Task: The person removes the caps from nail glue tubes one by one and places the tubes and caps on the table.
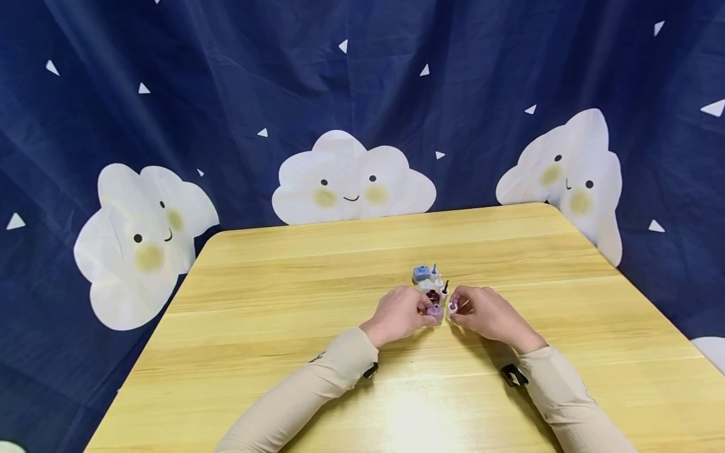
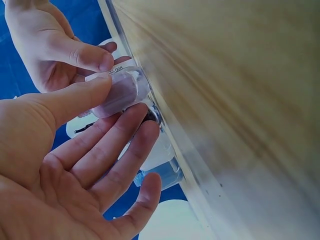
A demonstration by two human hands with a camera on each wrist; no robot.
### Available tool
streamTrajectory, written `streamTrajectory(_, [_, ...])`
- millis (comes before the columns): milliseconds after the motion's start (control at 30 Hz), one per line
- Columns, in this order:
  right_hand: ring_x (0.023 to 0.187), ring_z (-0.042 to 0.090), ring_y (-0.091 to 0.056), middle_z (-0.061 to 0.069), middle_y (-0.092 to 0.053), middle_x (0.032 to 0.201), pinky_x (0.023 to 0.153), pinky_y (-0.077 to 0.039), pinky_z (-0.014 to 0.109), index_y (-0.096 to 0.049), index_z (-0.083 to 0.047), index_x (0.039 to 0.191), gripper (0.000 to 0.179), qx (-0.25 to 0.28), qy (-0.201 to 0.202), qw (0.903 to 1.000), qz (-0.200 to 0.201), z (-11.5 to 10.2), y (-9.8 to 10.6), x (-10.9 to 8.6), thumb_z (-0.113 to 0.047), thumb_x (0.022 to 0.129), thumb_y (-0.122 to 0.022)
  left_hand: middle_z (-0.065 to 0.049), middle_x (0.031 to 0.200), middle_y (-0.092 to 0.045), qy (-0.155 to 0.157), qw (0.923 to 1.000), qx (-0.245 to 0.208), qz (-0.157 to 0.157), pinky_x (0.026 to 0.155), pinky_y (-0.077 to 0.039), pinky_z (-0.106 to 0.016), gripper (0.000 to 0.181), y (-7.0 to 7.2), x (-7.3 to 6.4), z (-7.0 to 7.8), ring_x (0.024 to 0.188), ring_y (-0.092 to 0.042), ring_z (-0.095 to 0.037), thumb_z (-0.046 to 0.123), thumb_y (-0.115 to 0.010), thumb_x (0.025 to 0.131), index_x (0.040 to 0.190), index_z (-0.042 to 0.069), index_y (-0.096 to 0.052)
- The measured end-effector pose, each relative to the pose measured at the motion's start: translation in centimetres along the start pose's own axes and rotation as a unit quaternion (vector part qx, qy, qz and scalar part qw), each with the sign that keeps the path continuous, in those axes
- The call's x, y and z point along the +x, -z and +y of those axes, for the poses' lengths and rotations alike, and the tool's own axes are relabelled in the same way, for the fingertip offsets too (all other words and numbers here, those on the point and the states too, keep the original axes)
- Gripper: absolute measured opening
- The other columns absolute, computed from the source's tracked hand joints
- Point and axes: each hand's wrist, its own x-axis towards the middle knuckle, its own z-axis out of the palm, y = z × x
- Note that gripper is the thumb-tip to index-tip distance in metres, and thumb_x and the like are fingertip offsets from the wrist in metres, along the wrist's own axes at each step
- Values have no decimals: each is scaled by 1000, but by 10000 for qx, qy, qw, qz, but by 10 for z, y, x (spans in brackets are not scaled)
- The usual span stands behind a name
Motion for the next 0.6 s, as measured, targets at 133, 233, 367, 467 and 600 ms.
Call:
streamTrajectory(133, [84, 18, -71, 2, -75, 90, 78, -58, 39, -68, -10, 95, 11, 24, 8, 10000, -20, -1, 0, 0, -10, 87, -76, 6, 96, -78, -42, 10000, 79, 36, 61, -44, -21, 21, 0, -1, 0, 70, -57, -4, 32, -85, 85, 100, 18, -81])
streamTrajectory(233, [85, 18, -71, 2, -75, 90, 78, -58, 39, -68, -9, 96, 12, 50, 10, 10000, -43, -1, -1, 1, -10, 88, -77, 5, 97, -78, -50, 9999, 104, 30, 62, -44, -21, 22, -1, -1, 0, 71, -57, -4, 31, -86, 84, 101, 18, -81])
streamTrajectory(367, [85, 18, -71, 3, -75, 92, 78, -58, 39, -69, -8, 99, 15, 85, -36, 9999, -68, -1, 1, -1, -12, 88, -77, 5, 97, -78, -63, 10000, 70, -14, 64, -45, -21, 22, 0, -2, -2, 74, -59, -5, 32, -86, 84, 100, 18, -81])
streamTrajectory(467, [86, 17, -70, 2, -75, 93, 79, -58, 39, -68, -8, 100, 16, 104, -94, 9999, -71, -1, 2, -4, -15, 89, -78, 2, 104, -78, 15, 9999, -95, -76, 73, -52, -23, 28, 5, -9, -6, 83, -67, -9, 35, -83, 86, 105, 15, -80])
streamTrajectory(600, [87, 15, -69, -1, -74, 93, 80, -56, 38, -68, -9, 100, 16, 88, -178, 9998, -43, 1, 3, -13, -19, 92, -76, -5, 117, -76, 184, 9997, -144, -50, 88, -57, -34, 41, 20, -31, -19, 100, -72, -18, 39, -78, 91, 119, 9, -75])
